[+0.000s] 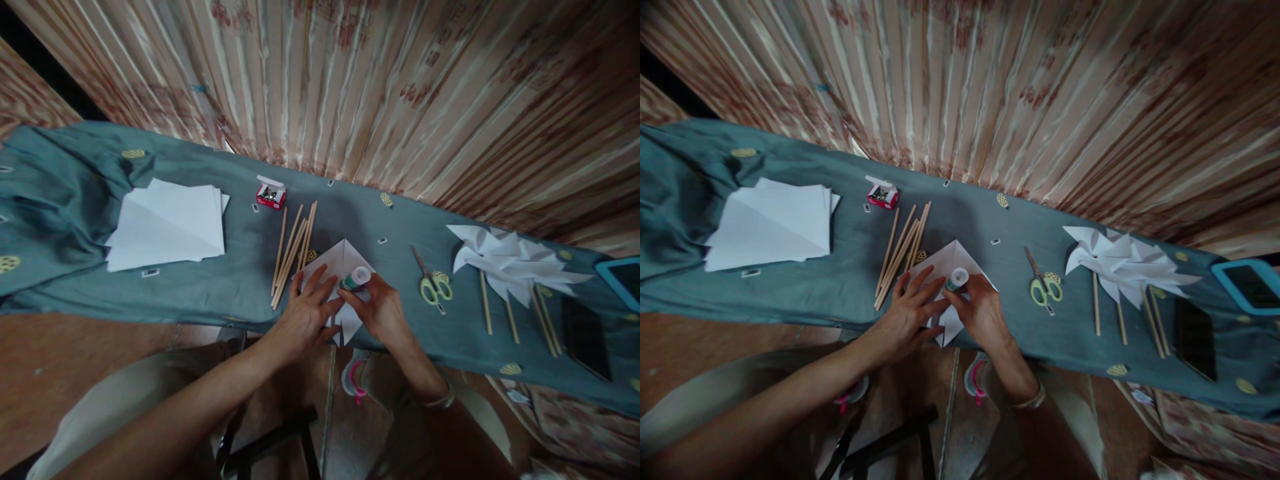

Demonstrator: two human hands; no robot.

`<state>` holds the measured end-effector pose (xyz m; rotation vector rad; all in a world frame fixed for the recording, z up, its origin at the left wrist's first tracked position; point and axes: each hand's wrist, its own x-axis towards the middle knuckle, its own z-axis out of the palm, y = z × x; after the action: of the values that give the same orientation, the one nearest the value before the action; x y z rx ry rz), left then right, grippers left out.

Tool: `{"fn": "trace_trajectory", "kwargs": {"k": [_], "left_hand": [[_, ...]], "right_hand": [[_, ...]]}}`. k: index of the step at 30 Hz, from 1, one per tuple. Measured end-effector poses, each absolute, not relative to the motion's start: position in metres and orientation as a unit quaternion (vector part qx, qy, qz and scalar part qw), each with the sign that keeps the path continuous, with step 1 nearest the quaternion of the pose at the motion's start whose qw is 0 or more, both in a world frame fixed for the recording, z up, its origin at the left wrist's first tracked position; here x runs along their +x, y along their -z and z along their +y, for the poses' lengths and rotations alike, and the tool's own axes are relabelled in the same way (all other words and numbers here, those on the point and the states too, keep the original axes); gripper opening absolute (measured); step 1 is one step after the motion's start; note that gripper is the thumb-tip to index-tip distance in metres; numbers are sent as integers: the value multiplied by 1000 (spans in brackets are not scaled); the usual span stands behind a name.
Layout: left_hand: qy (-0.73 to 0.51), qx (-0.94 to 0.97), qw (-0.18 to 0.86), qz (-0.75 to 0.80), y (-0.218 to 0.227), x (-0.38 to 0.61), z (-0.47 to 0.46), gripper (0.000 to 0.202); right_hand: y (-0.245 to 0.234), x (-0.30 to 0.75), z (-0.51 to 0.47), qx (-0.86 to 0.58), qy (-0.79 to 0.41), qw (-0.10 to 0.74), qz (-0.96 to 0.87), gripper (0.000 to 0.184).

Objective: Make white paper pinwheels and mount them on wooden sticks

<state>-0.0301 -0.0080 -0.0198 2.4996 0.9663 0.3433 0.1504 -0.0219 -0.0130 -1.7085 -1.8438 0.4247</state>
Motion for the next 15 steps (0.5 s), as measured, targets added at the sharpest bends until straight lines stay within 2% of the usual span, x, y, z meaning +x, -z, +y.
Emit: {"fn": "trace_trajectory", "kwargs": {"k": [7, 12, 15], "left_hand": [[-125, 902, 219, 350, 21, -30, -8, 45], [-119, 903, 225, 346, 20, -31, -8, 45], [-117, 902, 228, 348, 18, -31, -8, 41]], "right_hand": [[18, 140, -25, -664, -96, 317, -670, 24], [15, 143, -29, -662, -99, 299, -680, 24], [5, 147, -30, -666, -124, 287, -677, 50]]}}
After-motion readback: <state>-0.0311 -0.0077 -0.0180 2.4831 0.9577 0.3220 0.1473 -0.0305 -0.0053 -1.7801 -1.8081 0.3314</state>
